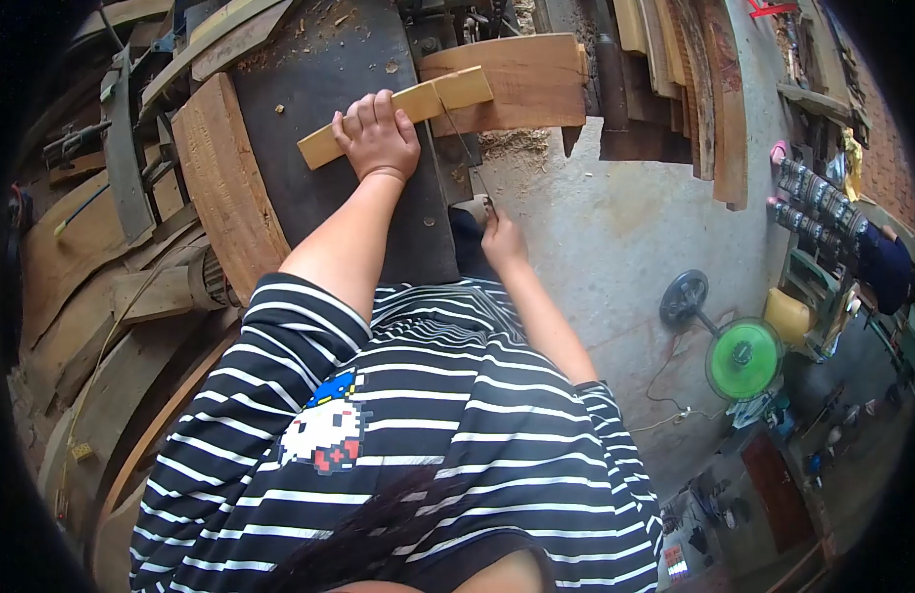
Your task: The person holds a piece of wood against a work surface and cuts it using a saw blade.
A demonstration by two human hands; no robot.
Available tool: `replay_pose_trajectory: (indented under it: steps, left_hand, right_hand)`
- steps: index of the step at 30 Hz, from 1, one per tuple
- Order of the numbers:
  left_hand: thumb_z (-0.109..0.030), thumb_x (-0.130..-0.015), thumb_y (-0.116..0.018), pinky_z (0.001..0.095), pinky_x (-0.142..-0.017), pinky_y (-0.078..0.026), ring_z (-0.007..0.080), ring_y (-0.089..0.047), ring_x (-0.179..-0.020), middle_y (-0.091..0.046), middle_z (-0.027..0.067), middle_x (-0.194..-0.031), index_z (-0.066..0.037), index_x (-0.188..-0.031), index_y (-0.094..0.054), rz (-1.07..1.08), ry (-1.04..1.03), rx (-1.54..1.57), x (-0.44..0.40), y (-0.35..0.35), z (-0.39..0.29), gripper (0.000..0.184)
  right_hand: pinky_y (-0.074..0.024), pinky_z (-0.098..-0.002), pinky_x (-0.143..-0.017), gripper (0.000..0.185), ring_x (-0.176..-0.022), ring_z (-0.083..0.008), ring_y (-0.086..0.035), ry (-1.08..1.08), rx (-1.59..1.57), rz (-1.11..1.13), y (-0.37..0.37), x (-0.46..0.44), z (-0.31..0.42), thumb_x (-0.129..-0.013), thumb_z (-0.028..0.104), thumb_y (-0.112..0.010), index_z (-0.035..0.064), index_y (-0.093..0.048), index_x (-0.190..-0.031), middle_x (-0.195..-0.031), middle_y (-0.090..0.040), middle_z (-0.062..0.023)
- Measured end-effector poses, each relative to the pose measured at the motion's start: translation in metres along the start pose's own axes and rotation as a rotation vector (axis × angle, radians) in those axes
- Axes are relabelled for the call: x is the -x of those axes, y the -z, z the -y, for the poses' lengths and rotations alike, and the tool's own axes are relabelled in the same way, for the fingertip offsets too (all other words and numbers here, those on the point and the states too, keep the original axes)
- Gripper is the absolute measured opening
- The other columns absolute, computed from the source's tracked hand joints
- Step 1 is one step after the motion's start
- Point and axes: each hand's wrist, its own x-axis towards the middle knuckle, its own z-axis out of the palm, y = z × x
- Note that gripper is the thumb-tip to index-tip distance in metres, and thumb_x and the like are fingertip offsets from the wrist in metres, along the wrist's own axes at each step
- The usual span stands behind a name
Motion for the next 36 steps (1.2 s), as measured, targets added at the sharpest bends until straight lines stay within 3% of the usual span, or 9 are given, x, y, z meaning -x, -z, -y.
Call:
replay_pose_trajectory:
  steps: [10, 16, 19, 24, 31, 36]
  left_hand:
    - [-0.032, -0.085, -0.048, 0.0509, -0.110, -0.018, 0.0223, -0.040, -0.118, -0.048, 0.0031, -0.115, -0.017, -0.117, -0.048, -0.038, -0.013, -0.018, 0.000, -0.004, 0.000, 0.035]
    - [-0.032, -0.087, -0.045, 0.0494, -0.110, -0.016, 0.0212, -0.039, -0.120, -0.049, 0.0018, -0.116, -0.017, -0.119, -0.048, 0.005, 0.011, -0.040, -0.001, -0.001, -0.001, 0.036]
    - [-0.031, -0.087, -0.045, 0.0496, -0.110, -0.017, 0.0212, -0.040, -0.120, -0.049, 0.0019, -0.117, -0.017, -0.120, -0.047, 0.007, 0.004, -0.028, 0.001, -0.001, 0.000, 0.036]
    - [-0.031, -0.087, -0.045, 0.0496, -0.109, -0.017, 0.0212, -0.041, -0.119, -0.050, 0.0018, -0.117, -0.017, -0.120, -0.048, -0.018, -0.001, -0.038, 0.000, -0.003, -0.001, 0.036]
    - [-0.031, -0.086, -0.047, 0.0505, -0.109, -0.017, 0.0213, -0.041, -0.119, -0.049, 0.0019, -0.116, -0.016, -0.118, -0.048, -0.003, 0.001, -0.025, 0.000, -0.002, -0.001, 0.036]
    - [-0.031, -0.085, -0.047, 0.0506, -0.109, -0.018, 0.0219, -0.041, -0.118, -0.049, 0.0021, -0.116, -0.016, -0.118, -0.048, 0.018, 0.004, -0.023, 0.000, -0.001, 0.000, 0.036]
  right_hand:
    - [-0.0470, -0.0554, -0.061, 0.020, -0.071, -0.0475, -0.060, -0.019, 0.131, -0.041, 0.010, 0.002, 0.022, -0.093, 0.023, -0.047, 0.0075, -0.060, -0.094, -0.073, -0.062, -0.0264]
    - [-0.0471, -0.0562, -0.061, 0.019, -0.072, -0.0478, -0.060, 0.059, 0.136, -0.080, 0.002, 0.009, -0.010, -0.093, 0.024, -0.048, 0.0085, -0.058, -0.095, -0.073, -0.062, -0.0267]
    - [-0.0473, -0.0566, -0.064, 0.020, -0.074, -0.0478, -0.060, 0.056, 0.086, -0.022, -0.001, -0.015, 0.017, -0.093, 0.024, -0.047, 0.0090, -0.058, -0.099, -0.074, -0.062, -0.0270]
    - [-0.0478, -0.0564, -0.066, 0.021, -0.076, -0.0482, -0.060, 0.084, 0.069, -0.116, 0.004, -0.063, 0.097, -0.094, 0.024, -0.047, 0.0076, -0.059, -0.099, -0.076, -0.062, -0.0287]
    - [-0.0456, -0.0577, -0.063, 0.021, -0.073, -0.0493, -0.059, 0.017, 0.027, -0.058, -0.012, -0.009, 0.012, -0.093, 0.022, -0.047, 0.0057, -0.059, -0.098, -0.075, -0.061, -0.0278]
    - [-0.0462, -0.0574, -0.064, 0.022, -0.076, -0.0494, -0.059, -0.001, 0.039, -0.023, -0.005, -0.003, 0.009, -0.094, 0.022, -0.046, 0.0052, -0.060, -0.099, -0.077, -0.061, -0.0290]
